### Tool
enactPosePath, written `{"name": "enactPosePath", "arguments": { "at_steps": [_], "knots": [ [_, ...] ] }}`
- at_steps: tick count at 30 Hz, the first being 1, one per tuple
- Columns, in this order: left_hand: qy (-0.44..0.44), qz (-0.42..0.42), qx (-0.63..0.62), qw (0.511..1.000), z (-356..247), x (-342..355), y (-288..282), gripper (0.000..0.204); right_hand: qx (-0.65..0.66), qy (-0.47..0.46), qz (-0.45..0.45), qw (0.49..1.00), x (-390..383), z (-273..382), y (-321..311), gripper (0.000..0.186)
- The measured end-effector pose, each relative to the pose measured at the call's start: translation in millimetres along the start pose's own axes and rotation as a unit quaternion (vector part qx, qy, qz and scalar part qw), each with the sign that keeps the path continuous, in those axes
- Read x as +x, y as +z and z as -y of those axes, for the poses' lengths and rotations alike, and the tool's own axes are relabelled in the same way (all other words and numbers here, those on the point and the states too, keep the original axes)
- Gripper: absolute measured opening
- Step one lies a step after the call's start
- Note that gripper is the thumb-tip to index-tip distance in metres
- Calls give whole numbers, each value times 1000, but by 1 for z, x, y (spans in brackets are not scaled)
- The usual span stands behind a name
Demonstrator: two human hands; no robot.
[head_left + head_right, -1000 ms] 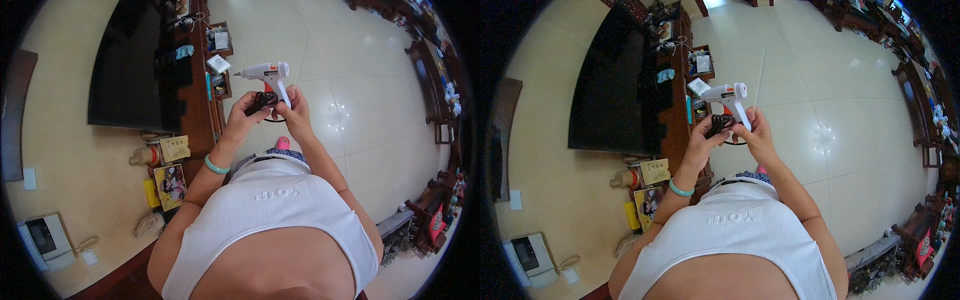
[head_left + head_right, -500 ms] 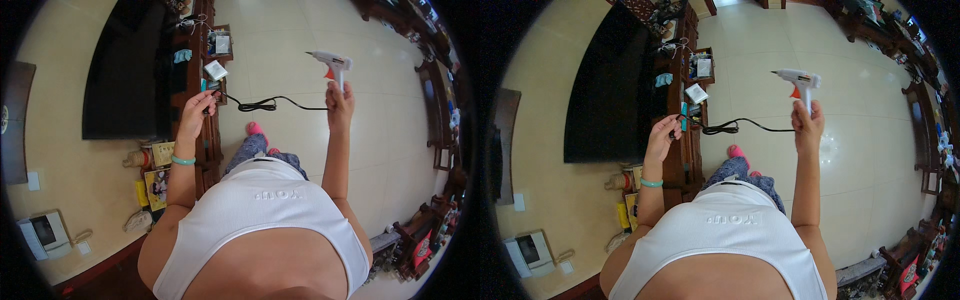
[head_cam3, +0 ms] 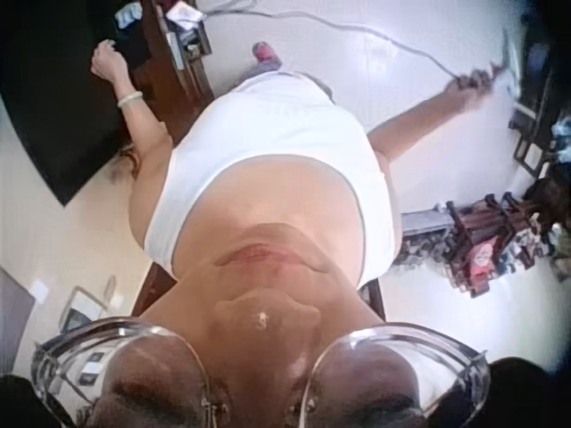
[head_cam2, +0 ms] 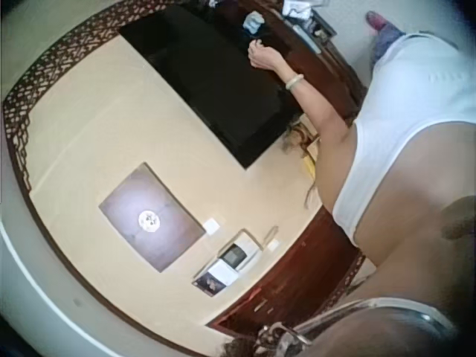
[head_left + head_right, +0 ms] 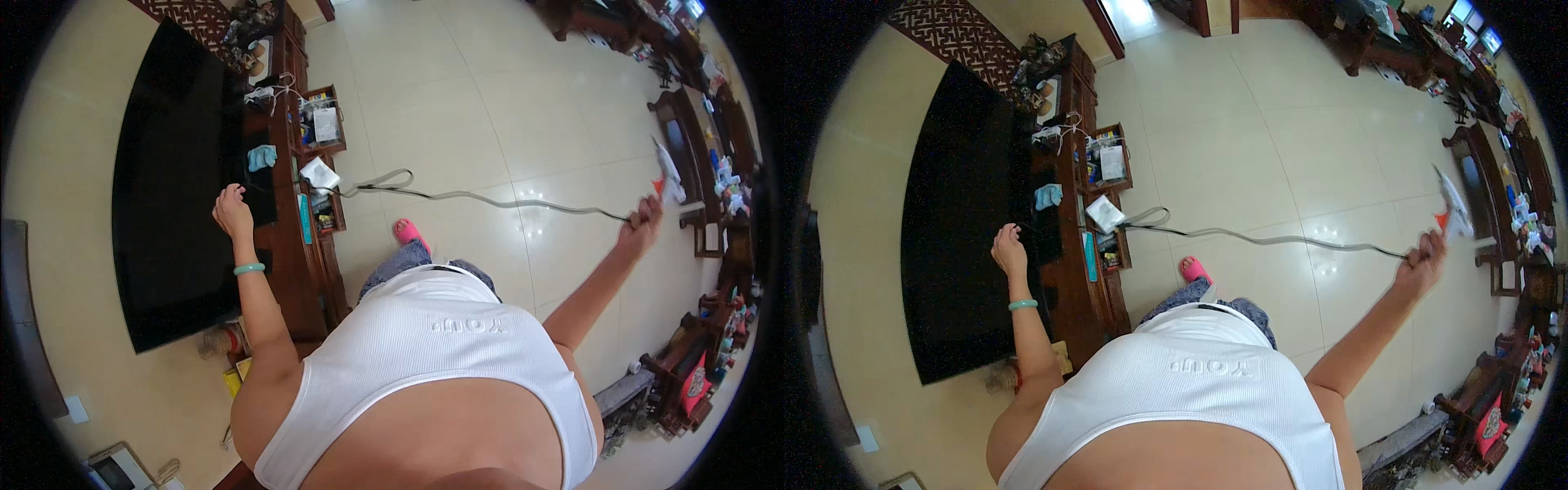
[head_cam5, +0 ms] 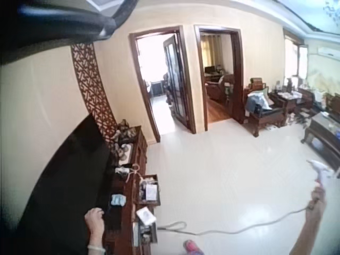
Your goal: The person retrieves a hot glue gun and glue sticks from a wooden cabinet. They unpack the glue gun from its packaging, insert a glue stick into the device, and plug the power cord into a wall outlet to prepare the tool for use.
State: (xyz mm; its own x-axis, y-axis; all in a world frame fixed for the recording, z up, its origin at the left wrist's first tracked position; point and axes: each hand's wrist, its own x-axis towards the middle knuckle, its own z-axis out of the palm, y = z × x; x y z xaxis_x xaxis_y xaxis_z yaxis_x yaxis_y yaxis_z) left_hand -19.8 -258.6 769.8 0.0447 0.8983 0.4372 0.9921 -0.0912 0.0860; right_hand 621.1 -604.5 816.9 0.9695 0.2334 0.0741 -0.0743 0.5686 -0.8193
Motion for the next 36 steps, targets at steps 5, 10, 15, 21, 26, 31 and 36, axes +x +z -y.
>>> {"name": "enactPosePath", "arguments": {
  "at_steps": [5,10,15,21,26,31,36],
  "knots": [
    [69,-21,79,994,13,59,28,12,-64,-104,-113,986,43,14,5,21],
    [-48,42,127,990,55,88,28,15,-41,-172,-14,984,130,39,-62,30],
    [-45,-53,101,993,35,100,19,16,-102,-155,-6,983,178,29,2,33],
    [6,-27,-193,981,-40,87,17,11,-95,-52,113,988,241,-36,45,27],
    [24,74,-337,938,-157,66,7,25,-33,94,281,955,129,-74,190,14],
    [35,265,-614,742,-323,74,-13,32,-19,145,403,903,64,-86,234,30],
    [106,368,-756,531,-433,67,-38,73,-87,45,477,873,18,-106,242,38]
  ]
}}
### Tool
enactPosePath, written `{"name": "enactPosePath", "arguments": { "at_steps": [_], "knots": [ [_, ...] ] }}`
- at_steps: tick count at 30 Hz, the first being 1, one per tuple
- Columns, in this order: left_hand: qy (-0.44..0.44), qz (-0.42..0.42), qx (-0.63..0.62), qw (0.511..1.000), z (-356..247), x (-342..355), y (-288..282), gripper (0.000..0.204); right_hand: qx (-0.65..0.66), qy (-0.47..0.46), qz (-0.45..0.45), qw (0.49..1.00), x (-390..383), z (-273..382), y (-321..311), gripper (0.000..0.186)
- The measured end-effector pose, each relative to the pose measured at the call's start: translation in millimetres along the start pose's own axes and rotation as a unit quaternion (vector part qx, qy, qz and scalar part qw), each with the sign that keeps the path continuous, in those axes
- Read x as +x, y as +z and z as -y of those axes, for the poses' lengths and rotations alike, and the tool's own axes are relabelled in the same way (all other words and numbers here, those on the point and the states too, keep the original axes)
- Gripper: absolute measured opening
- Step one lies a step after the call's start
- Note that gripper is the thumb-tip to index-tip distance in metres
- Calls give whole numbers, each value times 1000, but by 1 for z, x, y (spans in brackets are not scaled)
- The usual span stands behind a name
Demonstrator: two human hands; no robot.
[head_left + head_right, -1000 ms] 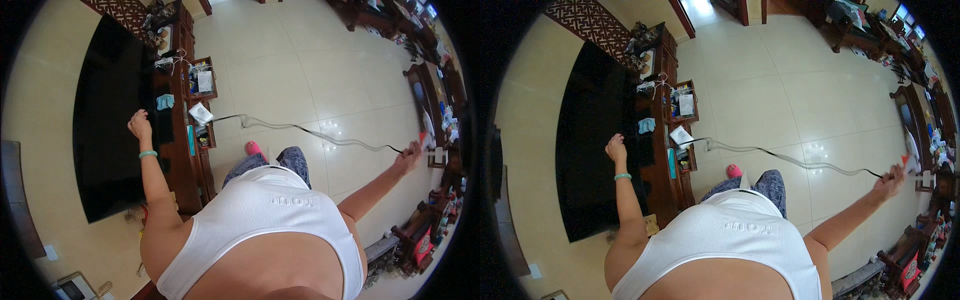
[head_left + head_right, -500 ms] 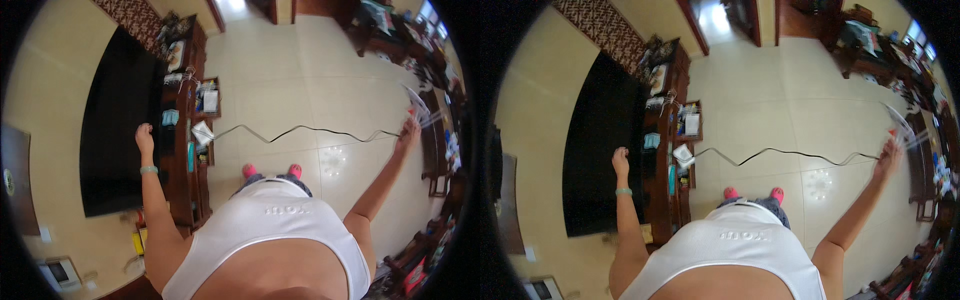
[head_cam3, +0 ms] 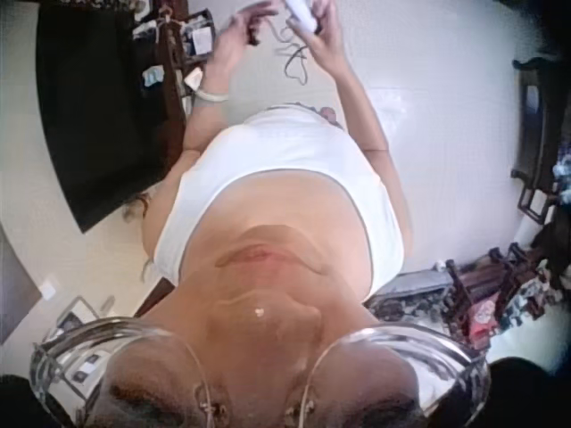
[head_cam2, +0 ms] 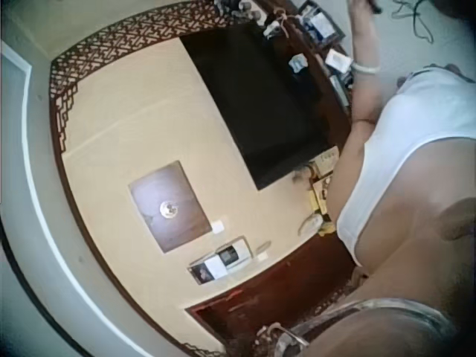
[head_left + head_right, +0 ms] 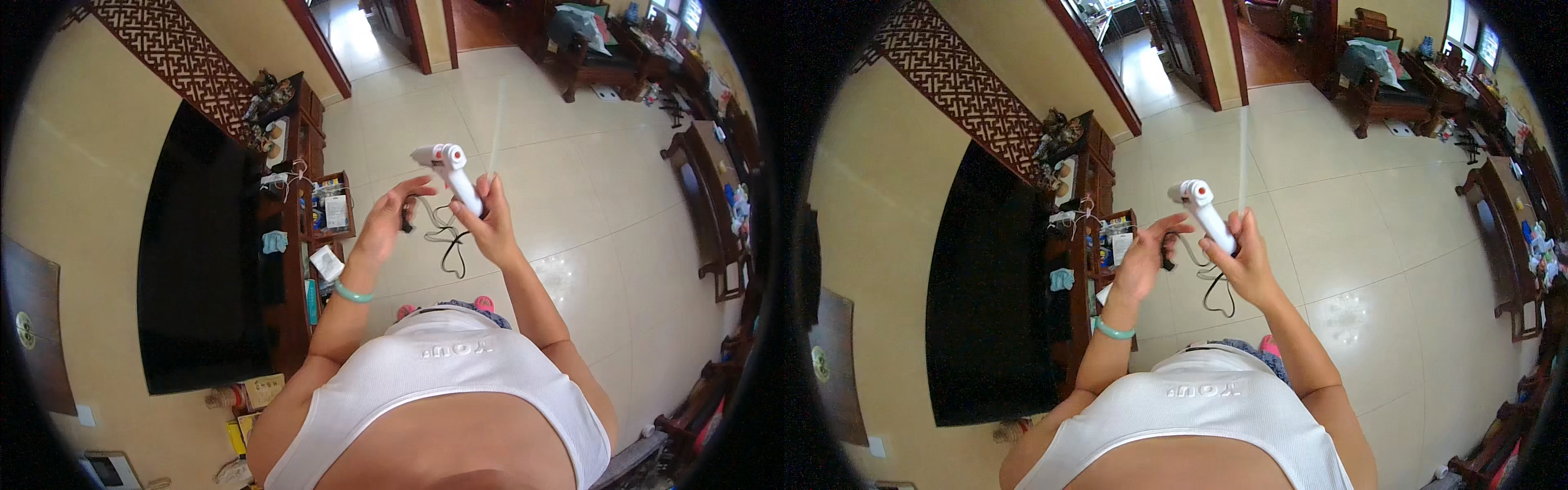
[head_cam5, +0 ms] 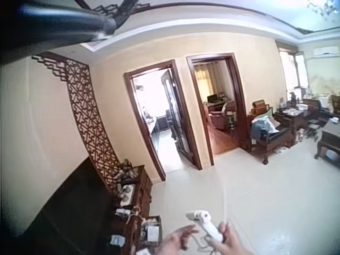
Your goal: The person retrieves a hot glue gun and glue sticks from a wooden cabinet. They unpack the glue gun from its packaging, insert a glue stick into the device, and plug the power cord into a wall outlet to prepare the tool for use.
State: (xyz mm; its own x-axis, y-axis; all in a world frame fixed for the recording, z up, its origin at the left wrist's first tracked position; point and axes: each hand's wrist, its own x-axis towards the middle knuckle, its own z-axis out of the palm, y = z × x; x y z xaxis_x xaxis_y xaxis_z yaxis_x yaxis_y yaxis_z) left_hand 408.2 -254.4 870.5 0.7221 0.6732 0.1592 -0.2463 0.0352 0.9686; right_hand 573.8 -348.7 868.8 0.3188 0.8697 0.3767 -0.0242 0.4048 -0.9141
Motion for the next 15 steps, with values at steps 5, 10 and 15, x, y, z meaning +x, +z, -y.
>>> {"name": "enactPosePath", "arguments": {
  "at_steps": [5,10,15],
  "knots": [
    [-89,1,-310,947,18,14,3,46,-10,4,38,999,-12,-2,18,35],
    [-80,2,-373,925,19,12,1,39,-103,56,92,989,-17,-3,10,29],
    [-74,-20,-423,903,24,14,-6,35,-112,40,-49,992,-14,12,1,22]
  ]
}}
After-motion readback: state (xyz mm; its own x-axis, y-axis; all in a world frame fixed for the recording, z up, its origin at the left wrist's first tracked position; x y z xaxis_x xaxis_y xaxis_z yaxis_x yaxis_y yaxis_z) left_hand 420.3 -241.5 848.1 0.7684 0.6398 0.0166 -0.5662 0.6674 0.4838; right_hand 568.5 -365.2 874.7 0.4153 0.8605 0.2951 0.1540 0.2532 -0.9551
